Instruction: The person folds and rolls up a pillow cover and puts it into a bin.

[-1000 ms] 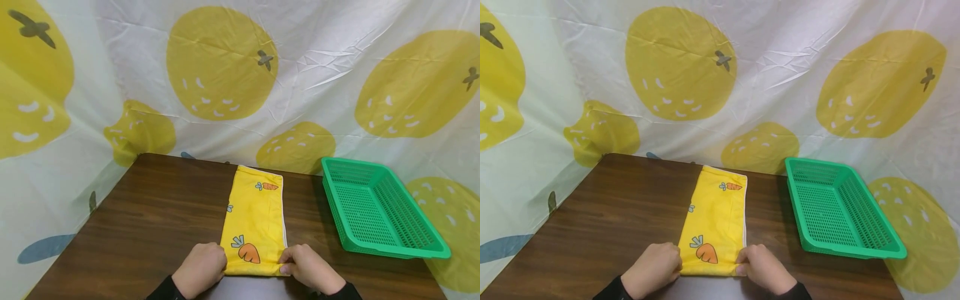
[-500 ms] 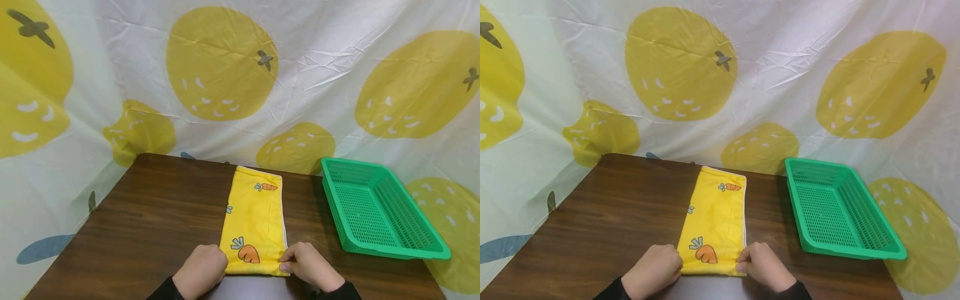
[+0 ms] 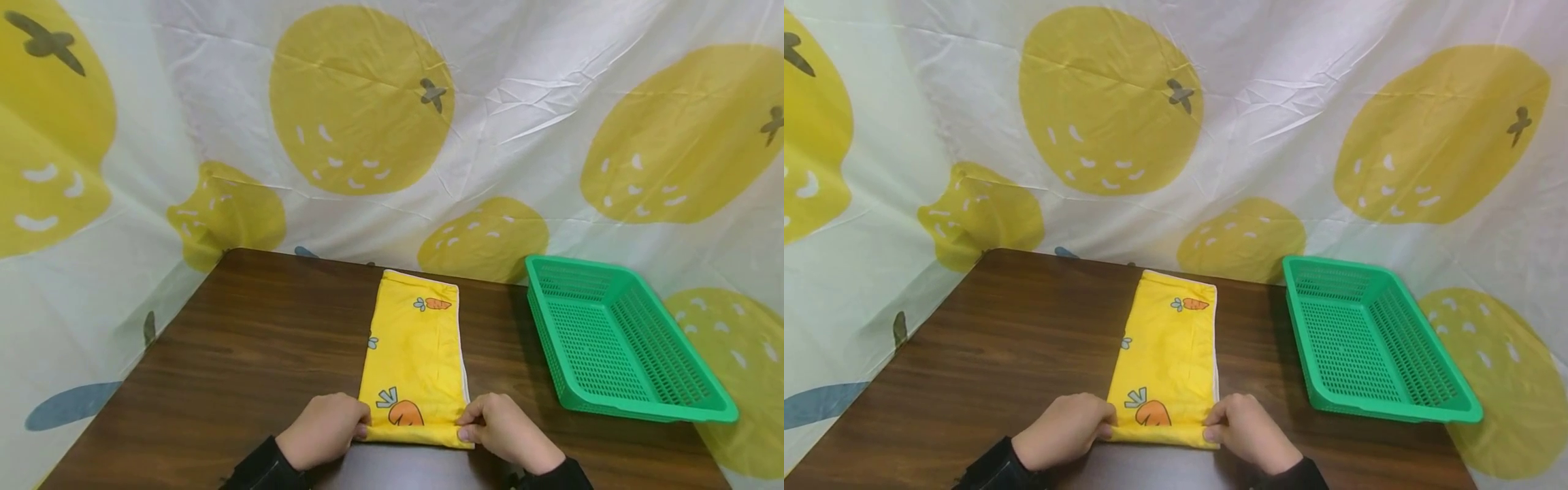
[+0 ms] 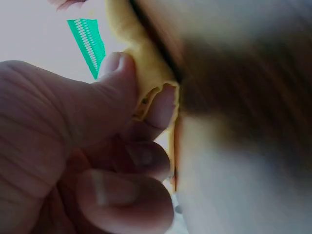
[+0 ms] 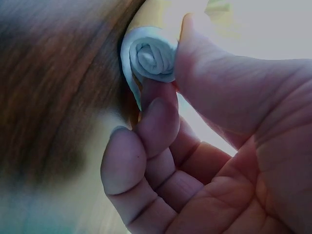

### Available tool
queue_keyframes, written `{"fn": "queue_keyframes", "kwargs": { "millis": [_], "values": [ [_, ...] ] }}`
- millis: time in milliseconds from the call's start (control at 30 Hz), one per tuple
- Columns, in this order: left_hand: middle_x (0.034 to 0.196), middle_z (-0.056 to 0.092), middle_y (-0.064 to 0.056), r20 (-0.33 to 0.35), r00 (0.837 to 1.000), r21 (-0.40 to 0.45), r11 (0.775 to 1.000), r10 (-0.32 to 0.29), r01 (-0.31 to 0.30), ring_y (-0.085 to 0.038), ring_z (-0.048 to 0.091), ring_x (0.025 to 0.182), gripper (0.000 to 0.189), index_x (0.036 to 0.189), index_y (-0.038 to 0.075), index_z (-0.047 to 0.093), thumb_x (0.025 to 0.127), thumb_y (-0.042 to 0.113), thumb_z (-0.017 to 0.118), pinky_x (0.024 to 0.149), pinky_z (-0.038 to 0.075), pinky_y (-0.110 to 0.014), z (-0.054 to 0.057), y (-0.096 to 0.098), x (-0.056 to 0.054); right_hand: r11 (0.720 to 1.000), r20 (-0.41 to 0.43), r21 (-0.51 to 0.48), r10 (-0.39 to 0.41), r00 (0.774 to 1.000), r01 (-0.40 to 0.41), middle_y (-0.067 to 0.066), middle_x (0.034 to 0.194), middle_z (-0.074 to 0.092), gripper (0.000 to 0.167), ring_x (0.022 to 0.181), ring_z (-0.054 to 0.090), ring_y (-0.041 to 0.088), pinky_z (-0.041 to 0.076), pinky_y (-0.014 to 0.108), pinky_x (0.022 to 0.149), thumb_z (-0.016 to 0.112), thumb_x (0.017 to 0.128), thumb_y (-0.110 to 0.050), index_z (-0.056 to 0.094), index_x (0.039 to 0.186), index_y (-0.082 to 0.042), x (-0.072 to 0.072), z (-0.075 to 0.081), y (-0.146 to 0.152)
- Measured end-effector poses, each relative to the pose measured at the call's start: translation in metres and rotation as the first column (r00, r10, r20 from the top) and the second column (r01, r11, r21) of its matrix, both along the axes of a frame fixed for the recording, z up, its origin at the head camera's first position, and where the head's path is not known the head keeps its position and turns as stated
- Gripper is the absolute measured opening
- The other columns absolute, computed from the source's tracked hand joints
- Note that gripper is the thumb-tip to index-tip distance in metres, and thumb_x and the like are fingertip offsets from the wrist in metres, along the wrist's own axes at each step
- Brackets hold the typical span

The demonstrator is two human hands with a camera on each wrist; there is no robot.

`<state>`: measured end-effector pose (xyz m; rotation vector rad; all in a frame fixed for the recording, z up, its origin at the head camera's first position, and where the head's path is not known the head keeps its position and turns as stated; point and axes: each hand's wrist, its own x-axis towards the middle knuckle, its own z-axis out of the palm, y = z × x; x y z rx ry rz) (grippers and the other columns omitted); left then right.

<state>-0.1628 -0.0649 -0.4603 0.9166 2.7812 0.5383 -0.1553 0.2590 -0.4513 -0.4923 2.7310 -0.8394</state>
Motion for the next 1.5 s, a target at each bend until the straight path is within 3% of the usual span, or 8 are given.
{"fn": "queue_keyframes", "kwargs": {
  "millis": [133, 533, 733, 833, 967, 1133, 1333, 1500],
  "values": [
    [0.068, 0.056, 0.009, 0.097, 0.994, 0.034, 0.997, 0.06, -0.064, -0.008, 0.048, 0.061, 0.02, 0.078, 0.016, 0.072, 0.095, 0.024, 0.079, 0.059, 0.042, -0.029, -0.004, -0.001, -0.005, 1.0, -0.004, -0.002, 0.0, 1.0, 0.0, -0.001, 0.088, 0.077, 0.009, 0.076, 0.062, 0.006, 0.053, 0.023, 0.065, 0.086, 0.088, -0.016, 0.083, 0.094, -0.009, 0.0, 0.001, 0.001],
    [0.059, 0.062, 0.014, 0.288, 0.952, 0.154, 0.975, 0.108, -0.158, -0.006, 0.056, 0.055, 0.031, 0.064, 0.028, 0.07, 0.085, 0.04, 0.089, 0.054, 0.044, -0.024, -0.058, -0.016, -0.038, 1.0, -0.002, -0.021, -0.013, 1.0, 0.013, -0.008, 0.078, 0.064, 0.016, 0.069, 0.054, 0.006, 0.047, 0.023, 0.063, 0.086, 0.088, -0.017, 0.07, 0.086, -0.016, 0.003, 0.0, 0.001],
    [0.051, 0.057, 0.012, 0.28, 0.947, 0.12, 0.972, 0.16, -0.2, -0.009, 0.051, 0.049, 0.04, 0.058, 0.023, 0.064, 0.088, 0.036, 0.087, 0.051, 0.036, -0.026, -0.043, -0.011, -0.03, 1.0, -0.006, -0.016, -0.014, 1.0, 0.014, -0.008, 0.076, 0.063, 0.018, 0.069, 0.053, 0.006, 0.046, 0.023, 0.063, 0.086, 0.088, -0.017, 0.068, 0.084, -0.017, 0.003, 0.0, 0.002],
    [0.056, 0.055, 0.008, 0.265, 0.943, 0.095, 0.968, 0.202, -0.234, -0.012, 0.05, 0.053, 0.041, 0.06, 0.021, 0.06, 0.086, 0.036, 0.088, 0.053, 0.034, -0.028, -0.022, -0.007, -0.022, 1.0, -0.008, -0.008, -0.016, 1.0, 0.016, -0.008, 0.077, 0.063, 0.018, 0.069, 0.053, 0.007, 0.046, 0.024, 0.063, 0.086, 0.088, -0.016, 0.068, 0.084, -0.018, 0.003, 0.001, 0.001],
    [0.065, 0.054, 0.007, 0.154, 0.965, 0.076, 0.971, 0.211, -0.225, -0.013, 0.051, 0.062, 0.036, 0.069, 0.023, 0.059, 0.084, 0.034, 0.09, 0.059, 0.035, -0.033, -0.001, -0.002, -0.01, 1.0, -0.049, -0.008, -0.008, 0.999, 0.008, -0.008, 0.077, 0.062, 0.019, 0.069, 0.052, 0.005, 0.045, 0.024, 0.063, 0.086, 0.088, -0.014, 0.069, 0.082, -0.018, 0.003, -0.002, 0.0],
    [0.07, 0.061, 0.013, -0.075, 0.989, 0.038, 0.991, 0.128, -0.126, -0.007, 0.054, 0.065, 0.021, 0.074, 0.026, 0.071, 0.085, 0.024, 0.089, 0.058, 0.041, -0.033, 0.003, 0.008, 0.0, 1.0, -0.077, -0.023, 0.014, 0.997, -0.016, -0.01, 0.076, 0.061, 0.019, 0.068, 0.05, 0.002, 0.045, 0.023, 0.062, 0.086, 0.088, -0.012, 0.07, 0.08, -0.019, 0.004, -0.002, -0.003],
    [0.065, 0.064, 0.012, -0.288, 0.957, -0.048, 0.998, 0.03, -0.046, -0.006, 0.052, 0.063, 0.022, 0.068, 0.024, 0.077, 0.081, 0.007, 0.084, 0.055, 0.04, -0.029, 0.006, 0.016, 0.012, 0.998, -0.145, 0.017, 0.061, 0.988, -0.06, -0.01, 0.078, 0.069, 0.014, 0.07, 0.056, -0.002, 0.05, 0.022, 0.064, 0.086, 0.086, -0.008, 0.076, 0.08, -0.017, 0.005, 0.0, -0.008],
    [0.053, 0.052, 0.011, -0.405, 0.914, -0.059, 0.998, 0.003, -0.029, -0.006, 0.044, 0.053, 0.033, 0.054, 0.024, 0.064, 0.078, 0.01, 0.082, 0.049, 0.031, -0.027, 0.003, 0.019, 0.018, 0.985, -0.298, 0.129, 0.144, 0.944, -0.11, -0.008, 0.079, 0.071, 0.013, 0.072, 0.062, 0.001, 0.053, 0.023, 0.066, 0.087, 0.081, -0.004, 0.081, 0.078, -0.016, 0.01, 0.0, -0.016]
  ]
}}
